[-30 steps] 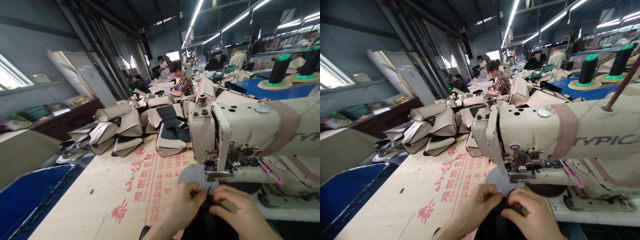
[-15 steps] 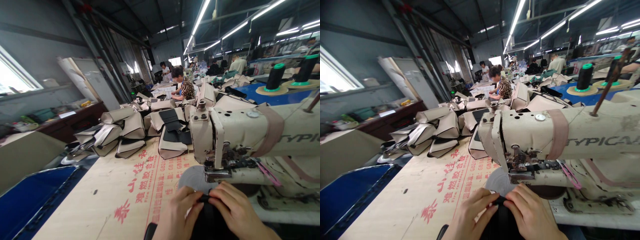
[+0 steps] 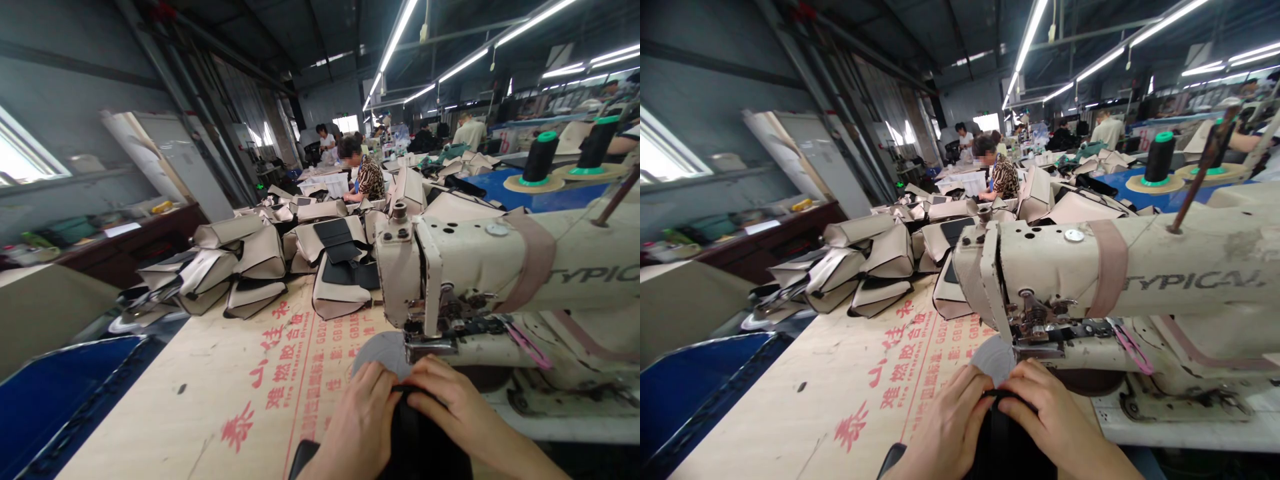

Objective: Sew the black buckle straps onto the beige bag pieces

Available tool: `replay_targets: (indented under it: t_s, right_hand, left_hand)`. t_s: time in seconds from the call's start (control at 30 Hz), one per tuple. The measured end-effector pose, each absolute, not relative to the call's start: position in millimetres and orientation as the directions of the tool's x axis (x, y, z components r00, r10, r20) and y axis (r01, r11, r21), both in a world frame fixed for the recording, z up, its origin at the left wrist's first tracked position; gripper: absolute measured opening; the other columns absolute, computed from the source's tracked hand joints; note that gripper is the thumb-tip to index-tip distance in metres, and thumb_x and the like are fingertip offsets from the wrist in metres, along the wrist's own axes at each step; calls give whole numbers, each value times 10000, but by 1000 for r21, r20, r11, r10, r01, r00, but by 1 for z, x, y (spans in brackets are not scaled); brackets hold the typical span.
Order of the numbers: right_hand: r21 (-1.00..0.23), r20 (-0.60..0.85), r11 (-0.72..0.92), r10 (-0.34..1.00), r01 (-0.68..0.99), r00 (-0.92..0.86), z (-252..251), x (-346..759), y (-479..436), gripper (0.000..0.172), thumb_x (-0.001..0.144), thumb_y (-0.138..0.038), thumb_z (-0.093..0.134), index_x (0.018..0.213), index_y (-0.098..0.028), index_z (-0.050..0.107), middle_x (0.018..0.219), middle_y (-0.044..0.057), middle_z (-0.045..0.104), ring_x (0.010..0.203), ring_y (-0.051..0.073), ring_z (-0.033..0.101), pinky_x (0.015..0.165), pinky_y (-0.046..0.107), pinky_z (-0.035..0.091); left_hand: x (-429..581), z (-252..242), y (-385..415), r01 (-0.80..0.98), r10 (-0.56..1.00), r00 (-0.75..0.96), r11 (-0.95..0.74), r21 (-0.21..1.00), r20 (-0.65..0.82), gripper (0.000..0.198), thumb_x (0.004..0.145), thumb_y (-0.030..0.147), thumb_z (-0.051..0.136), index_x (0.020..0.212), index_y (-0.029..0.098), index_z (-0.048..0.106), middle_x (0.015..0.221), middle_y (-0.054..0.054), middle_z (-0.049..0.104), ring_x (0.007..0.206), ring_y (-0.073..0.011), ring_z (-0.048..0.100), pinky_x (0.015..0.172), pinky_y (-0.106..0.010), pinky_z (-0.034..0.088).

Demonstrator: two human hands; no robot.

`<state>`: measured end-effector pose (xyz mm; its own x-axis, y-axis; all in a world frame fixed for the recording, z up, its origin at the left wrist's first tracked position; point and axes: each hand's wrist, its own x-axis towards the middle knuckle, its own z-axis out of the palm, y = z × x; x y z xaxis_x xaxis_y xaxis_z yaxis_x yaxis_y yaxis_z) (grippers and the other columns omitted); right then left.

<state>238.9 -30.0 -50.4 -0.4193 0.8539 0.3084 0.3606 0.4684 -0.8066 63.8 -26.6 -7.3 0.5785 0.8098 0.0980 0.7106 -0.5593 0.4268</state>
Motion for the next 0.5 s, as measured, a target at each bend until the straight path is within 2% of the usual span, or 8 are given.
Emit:
replay_targets:
  t_s: [0.2, 0.27, 0.33, 0.4, 0.5]
  right_hand:
    - [-824, 296, 429, 883, 370, -365, -56, 242, -24, 233, 925, -298, 397, 926, -195, 606, 864, 30, 566, 845, 152, 510, 745, 261, 404]
    - [-812, 296, 429, 887, 396, -354, -60, 243, -24, 255, 925, -311, 394, 872, -184, 609, 803, 22, 561, 788, 145, 512, 695, 250, 395]
    - [-800, 294, 428, 890, 421, -348, -62, 243, -24, 281, 922, -326, 399, 801, -174, 603, 752, 11, 548, 742, 136, 510, 666, 238, 380]
    - [-791, 285, 431, 887, 434, -363, -61, 242, -22, 297, 919, -332, 406, 749, -169, 589, 719, 1, 539, 713, 129, 504, 646, 227, 360]
    - [-789, 258, 430, 880, 438, -398, -58, 238, -18, 343, 911, -334, 420, 642, -156, 539, 653, -10, 514, 647, 118, 476, 599, 224, 317]
  left_hand:
    - [66, -6, -23, 720, 848, 526, -487, 495, 69, 213, 860, 160, 331, 888, 178, 542, 911, -58, 546, 869, -178, 504, 772, -311, 445]
    - [60, -6, -26, 710, 837, 545, -487, 509, 40, 245, 829, 131, 362, 987, 190, 540, 987, -55, 554, 924, -174, 510, 823, -309, 438]
    - [52, -8, -29, 706, 819, 573, -499, 503, 9, 424, 763, 57, 378, 1144, 210, 488, 1135, -54, 527, 1036, -174, 486, 908, -312, 399]
    - [44, -8, -26, 713, 805, 593, -511, 480, -23, 590, 677, -10, 363, 1214, 217, 455, 1226, -50, 498, 1114, -176, 456, 962, -317, 353]
    - [36, -2, -8, 690, 735, 665, -535, 488, -133, 572, 620, -23, 361, 1078, 241, 579, 1091, -20, 611, 1020, -175, 535, 900, -296, 388]
